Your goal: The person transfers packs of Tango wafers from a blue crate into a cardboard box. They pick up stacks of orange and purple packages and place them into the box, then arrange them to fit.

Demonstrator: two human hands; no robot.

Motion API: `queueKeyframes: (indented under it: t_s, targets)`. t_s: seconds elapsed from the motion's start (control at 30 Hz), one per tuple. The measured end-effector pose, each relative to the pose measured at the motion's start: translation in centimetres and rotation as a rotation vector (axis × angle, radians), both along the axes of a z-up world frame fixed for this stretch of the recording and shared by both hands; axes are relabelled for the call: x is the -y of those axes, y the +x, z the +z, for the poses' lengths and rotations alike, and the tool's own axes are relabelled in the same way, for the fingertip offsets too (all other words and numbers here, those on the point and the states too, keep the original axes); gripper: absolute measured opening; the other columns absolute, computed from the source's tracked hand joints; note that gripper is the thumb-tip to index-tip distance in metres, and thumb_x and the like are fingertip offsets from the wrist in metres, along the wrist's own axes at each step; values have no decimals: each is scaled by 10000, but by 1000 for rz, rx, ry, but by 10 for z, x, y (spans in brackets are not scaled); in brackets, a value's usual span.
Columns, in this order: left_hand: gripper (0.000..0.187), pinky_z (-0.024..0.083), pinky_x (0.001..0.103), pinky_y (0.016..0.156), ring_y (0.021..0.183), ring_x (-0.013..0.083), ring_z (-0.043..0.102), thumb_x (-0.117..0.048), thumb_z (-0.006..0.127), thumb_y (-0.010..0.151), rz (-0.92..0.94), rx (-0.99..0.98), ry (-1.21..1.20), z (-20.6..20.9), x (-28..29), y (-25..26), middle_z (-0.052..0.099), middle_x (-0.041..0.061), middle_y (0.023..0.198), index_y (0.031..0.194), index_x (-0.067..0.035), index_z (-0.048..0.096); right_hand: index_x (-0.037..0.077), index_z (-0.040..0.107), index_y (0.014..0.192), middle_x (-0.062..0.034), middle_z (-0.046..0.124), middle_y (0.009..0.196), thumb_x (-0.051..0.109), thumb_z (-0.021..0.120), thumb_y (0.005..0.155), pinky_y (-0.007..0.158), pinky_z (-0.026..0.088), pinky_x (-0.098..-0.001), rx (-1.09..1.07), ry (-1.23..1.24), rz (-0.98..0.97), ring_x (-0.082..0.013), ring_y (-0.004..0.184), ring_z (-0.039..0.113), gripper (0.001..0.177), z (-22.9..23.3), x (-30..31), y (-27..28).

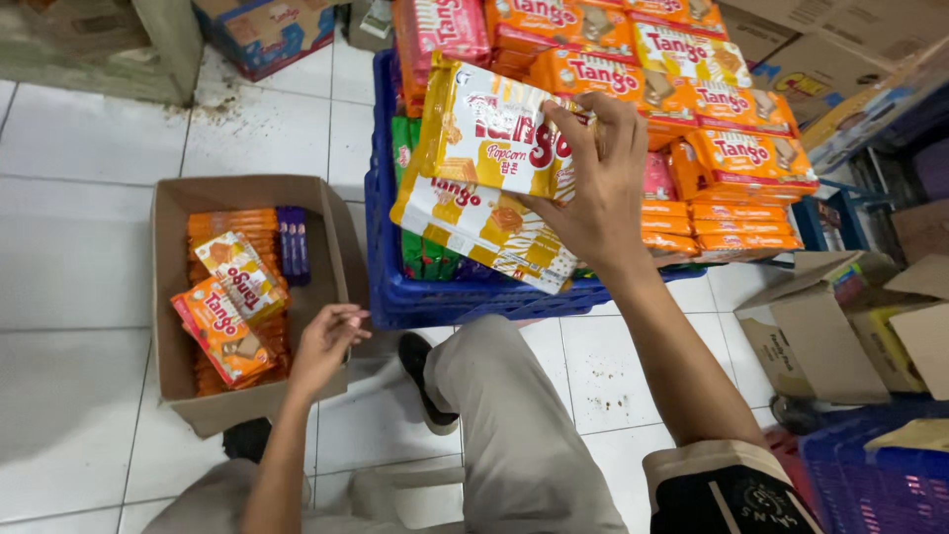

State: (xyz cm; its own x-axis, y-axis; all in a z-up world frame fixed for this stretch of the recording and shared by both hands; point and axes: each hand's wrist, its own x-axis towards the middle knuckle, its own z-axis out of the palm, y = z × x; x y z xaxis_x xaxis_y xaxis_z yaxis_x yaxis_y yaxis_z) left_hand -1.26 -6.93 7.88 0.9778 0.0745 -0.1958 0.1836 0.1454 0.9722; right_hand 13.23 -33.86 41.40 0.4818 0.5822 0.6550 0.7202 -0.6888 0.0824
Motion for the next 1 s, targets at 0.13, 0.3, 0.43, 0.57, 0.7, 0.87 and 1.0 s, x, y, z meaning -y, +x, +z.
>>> queueKeyframes:
  t_s: [0.13, 0.3, 0.43, 0.57, 0.7, 0.87, 1.0]
  targets:
    - [340, 523, 269, 486, 576, 199, 652, -342, 570, 954, -225, 65, -329, 55, 18, -4, 713, 162, 882, 1054, -24, 638, 77, 501, 1386, -206, 440, 1301, 507, 806, 916, 942, 446, -542, -57, -66, -22, -401, 1146, 467, 706, 5, -6, -2]
    - [441, 574, 333, 796, 934, 243, 695, -375, 573, 964, -304, 296, -471, 135, 66, 0, 642, 142, 1140, 1271, -68, 494, 61, 493, 1404, -214, 455, 1305, 384, 891, 842, 971, 431, -496, -258, 24, -10, -368, 1207, 445, 760, 13, -8, -17]
    - [652, 544, 417, 1016, 1193, 324, 640, -411, 551, 969, -126, 405, -523, 172, 89, 4, 440, 213, 1497, 1454, -74, 273, 8, 513, 1373, -211, 495, 1228, 391, 817, 863, 966, 400, -472, -307, 53, 44, -355, 1157, 489, 706, 27, -19, -52]
    - [774, 487, 442, 1091, 1240, 296, 580, -352, 641, 967, -110, 539, -668, 178, 103, -7, 351, 227, 1549, 1519, -129, 146, 59, 519, 1398, -210, 505, 1267, 381, 806, 838, 1039, 423, -438, -450, 97, 63, -352, 1218, 516, 706, 26, -41, -92]
    - [848, 418, 345, 1091, 1302, 183, 468, -596, 667, 902, -38, 527, -684, 187, 89, -22, 430, 82, 1393, 1455, -131, 222, 35, 504, 1366, -162, 513, 1295, 373, 819, 781, 1079, 424, -401, -594, 172, 99, -301, 1246, 510, 745, 13, -74, -122]
    - [942, 426, 378, 1131, 1368, 230, 451, -450, 758, 874, 137, 586, -621, 180, 57, -29, 426, 129, 1472, 1507, -143, 131, 33, 459, 1367, -131, 535, 1313, 317, 801, 800, 1074, 405, -376, -690, 262, 134, -274, 1244, 496, 720, -13, -118, -138]
    - [899, 395, 361, 1170, 1380, 204, 433, -314, 731, 895, 323, 644, -530, 182, 22, -34, 363, 113, 1501, 1519, -98, 120, 49, 367, 1446, -127, 509, 1288, 436, 661, 883, 994, 466, -343, -910, 334, 153, -214, 1169, 554, 743, -37, -147, -139]
